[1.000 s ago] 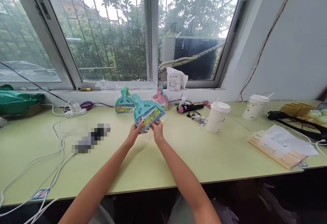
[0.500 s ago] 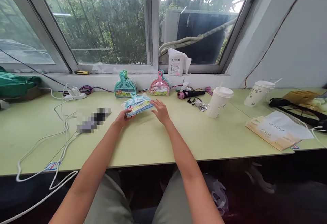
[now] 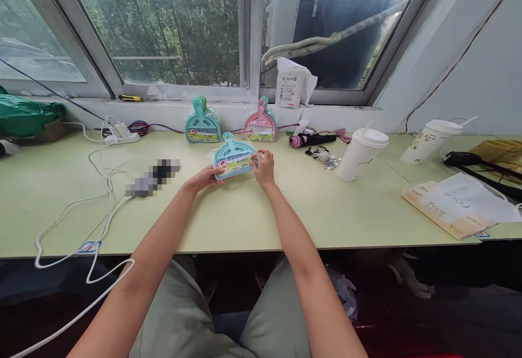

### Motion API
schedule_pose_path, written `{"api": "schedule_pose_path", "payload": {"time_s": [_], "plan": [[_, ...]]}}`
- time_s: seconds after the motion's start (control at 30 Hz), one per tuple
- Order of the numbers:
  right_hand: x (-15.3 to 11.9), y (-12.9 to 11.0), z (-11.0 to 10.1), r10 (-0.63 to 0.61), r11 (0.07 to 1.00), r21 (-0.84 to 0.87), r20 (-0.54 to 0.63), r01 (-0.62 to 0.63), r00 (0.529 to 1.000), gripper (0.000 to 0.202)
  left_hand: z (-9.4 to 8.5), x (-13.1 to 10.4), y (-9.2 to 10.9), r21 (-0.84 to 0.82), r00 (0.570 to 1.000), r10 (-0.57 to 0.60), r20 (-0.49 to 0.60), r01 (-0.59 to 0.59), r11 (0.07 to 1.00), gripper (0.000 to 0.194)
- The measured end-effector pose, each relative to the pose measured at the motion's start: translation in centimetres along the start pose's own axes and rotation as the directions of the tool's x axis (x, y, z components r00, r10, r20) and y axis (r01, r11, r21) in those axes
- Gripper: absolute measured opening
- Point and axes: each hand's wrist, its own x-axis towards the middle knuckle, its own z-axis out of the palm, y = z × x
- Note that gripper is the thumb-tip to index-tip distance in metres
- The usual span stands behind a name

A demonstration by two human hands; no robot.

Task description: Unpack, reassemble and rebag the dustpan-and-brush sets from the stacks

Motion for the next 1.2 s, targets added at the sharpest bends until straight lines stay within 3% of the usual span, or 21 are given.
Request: {"api": "schedule_pose_path", "payload": {"time_s": [0.07,0.1,0.17,0.23,0.3,0.4,0.5,0.57,0.63,0.7,0.77,0.8,0.87,0.93,0.97,1.03,1.13,1.2], "plan": [[0.2,0.6,0.5,0.140,0.957,0.254,0.033,-0.144,0.990,0.036,0.2,-0.2,0.1,0.052,1.000,0.002,0.010,-0.003,0.999,0.052],[0.3,0.9,0.7,0.230,0.887,0.388,0.094,-0.249,0.969,0.043,0.3,-0.3,0.1,0.072,1.000,-0.003,0.007,0.002,0.997,0.055],[0.4,1.4,1.0,0.384,0.677,0.577,0.254,-0.457,0.888,0.048,0.7,-0.3,0.0,0.084,0.998,0.023,-0.055,-0.019,0.996,0.067],[0.5,1.6,1.1,0.489,0.490,0.660,0.333,-0.570,0.806,0.046,1.2,-0.2,0.1,0.071,0.980,0.092,-0.174,-0.081,0.994,0.086],[0.5,1.6,1.0,0.570,0.391,0.704,0.321,-0.593,0.757,0.044,1.7,-0.3,0.3,0.096,0.960,0.170,-0.223,-0.152,0.984,0.100],[0.4,1.5,0.6,0.642,0.317,0.762,0.267,-0.565,0.719,0.043,2.1,-0.4,0.5,0.274,0.948,0.310,-0.070,-0.281,0.920,0.102],[0.4,1.5,0.2,0.687,0.268,0.795,0.238,-0.544,0.686,0.042,2.3,-0.2,0.1,0.575,0.876,0.481,0.046,-0.417,0.704,0.098],[0.4,1.5,0.1,0.698,0.245,0.791,0.257,-0.560,0.669,0.042,2.1,0.3,-0.5,0.715,0.822,0.569,-0.026,-0.383,0.585,0.079],[0.4,1.4,0.2,0.686,0.228,0.788,0.287,-0.572,0.669,0.042,1.8,0.9,-1.0,0.715,0.803,0.588,-0.102,-0.351,0.604,0.050],[0.5,1.2,0.4,0.660,0.240,0.788,0.296,-0.567,0.690,0.041,1.4,1.3,-1.3,0.627,0.811,0.561,-0.165,-0.353,0.695,0.036],[0.5,0.9,0.8,0.621,0.292,0.787,0.277,-0.544,0.733,0.041,1.2,1.5,-1.4,0.542,0.795,0.549,-0.259,-0.351,0.764,0.036],[0.4,0.6,1.2,0.593,0.330,0.785,0.260,-0.525,0.762,0.041,1.2,1.4,-1.4,0.535,0.763,0.559,-0.325,-0.339,0.774,0.034],[0.2,0.3,2.0,0.527,0.422,0.773,0.216,-0.473,0.822,0.041,1.3,1.2,-1.4,0.606,0.648,0.607,-0.460,-0.270,0.748,0.030],[0.0,0.1,3.1,0.489,0.524,0.728,0.167,-0.442,0.856,0.040,1.2,1.1,-1.3,0.706,0.531,0.646,-0.548,-0.120,0.698,0.042],[0.0,0.0,3.6,0.494,0.575,0.685,0.144,-0.446,0.857,0.038,1.0,1.1,-1.2,0.742,0.498,0.656,-0.567,-0.036,0.669,0.050],[0.1,-0.2,4.6,0.504,0.687,0.562,0.090,-0.462,0.859,0.033,0.3,1.5,-0.9,0.781,0.507,0.644,-0.573,0.099,0.616,0.059],[1.2,-1.0,6.1,0.442,0.842,0.342,0.007,-0.418,0.897,0.031,-2.1,2.8,-0.2,0.808,0.576,0.598,-0.557,0.209,0.551,0.048],[2.3,-2.0,7.4,0.384,0.903,0.210,0.005,-0.376,0.923,0.030,-4.2,3.8,0.1,0.792,0.569,0.577,-0.586,0.254,0.554,0.041]]}}
